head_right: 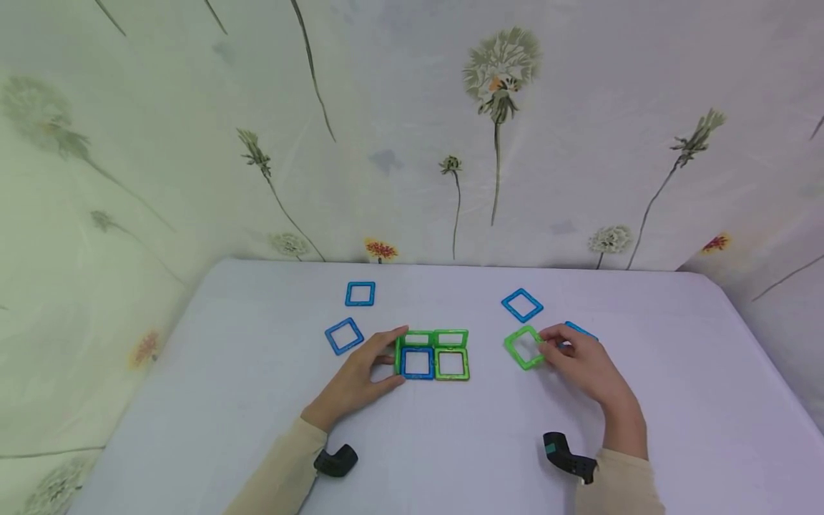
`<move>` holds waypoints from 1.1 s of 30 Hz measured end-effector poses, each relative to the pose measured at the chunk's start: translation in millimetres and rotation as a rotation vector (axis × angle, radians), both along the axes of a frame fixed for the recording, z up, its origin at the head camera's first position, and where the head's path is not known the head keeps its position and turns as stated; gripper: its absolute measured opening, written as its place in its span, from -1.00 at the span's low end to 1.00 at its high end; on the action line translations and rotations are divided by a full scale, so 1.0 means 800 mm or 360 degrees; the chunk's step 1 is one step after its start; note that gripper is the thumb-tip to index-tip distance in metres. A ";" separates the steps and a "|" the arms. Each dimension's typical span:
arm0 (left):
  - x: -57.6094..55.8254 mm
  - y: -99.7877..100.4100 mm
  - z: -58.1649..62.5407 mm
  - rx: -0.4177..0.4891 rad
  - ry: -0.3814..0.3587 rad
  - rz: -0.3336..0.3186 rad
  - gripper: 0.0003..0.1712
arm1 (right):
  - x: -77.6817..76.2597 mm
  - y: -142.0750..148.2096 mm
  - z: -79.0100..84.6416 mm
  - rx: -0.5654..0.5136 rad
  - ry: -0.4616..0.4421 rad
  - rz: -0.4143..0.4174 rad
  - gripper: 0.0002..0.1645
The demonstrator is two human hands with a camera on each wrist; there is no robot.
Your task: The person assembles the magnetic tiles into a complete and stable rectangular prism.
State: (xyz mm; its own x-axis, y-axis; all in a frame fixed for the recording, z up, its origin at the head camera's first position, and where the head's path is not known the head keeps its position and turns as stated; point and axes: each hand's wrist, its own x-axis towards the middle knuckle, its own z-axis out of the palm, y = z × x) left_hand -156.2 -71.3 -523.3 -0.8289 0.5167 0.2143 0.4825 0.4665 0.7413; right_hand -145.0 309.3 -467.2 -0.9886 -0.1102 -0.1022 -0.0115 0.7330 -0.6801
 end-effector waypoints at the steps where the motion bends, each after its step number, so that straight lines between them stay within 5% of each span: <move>1: 0.000 0.000 0.000 0.0002 0.0003 -0.0001 0.02 | 0.000 -0.001 -0.001 -0.0007 -0.0001 -0.0005 -0.54; 33: 0.001 0.002 0.001 0.0007 -0.0052 0.0023 0.01 | -0.008 -0.027 -0.011 -0.0065 -0.0118 0.0083 -0.56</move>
State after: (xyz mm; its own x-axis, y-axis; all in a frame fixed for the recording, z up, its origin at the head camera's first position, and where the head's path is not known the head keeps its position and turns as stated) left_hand -155.0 -70.0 -522.7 -0.8430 0.5037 0.1891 0.4511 0.4701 0.7586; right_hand -151.3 287.5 -476.0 -0.9713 -0.1671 -0.1690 0.0022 0.7044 -0.7098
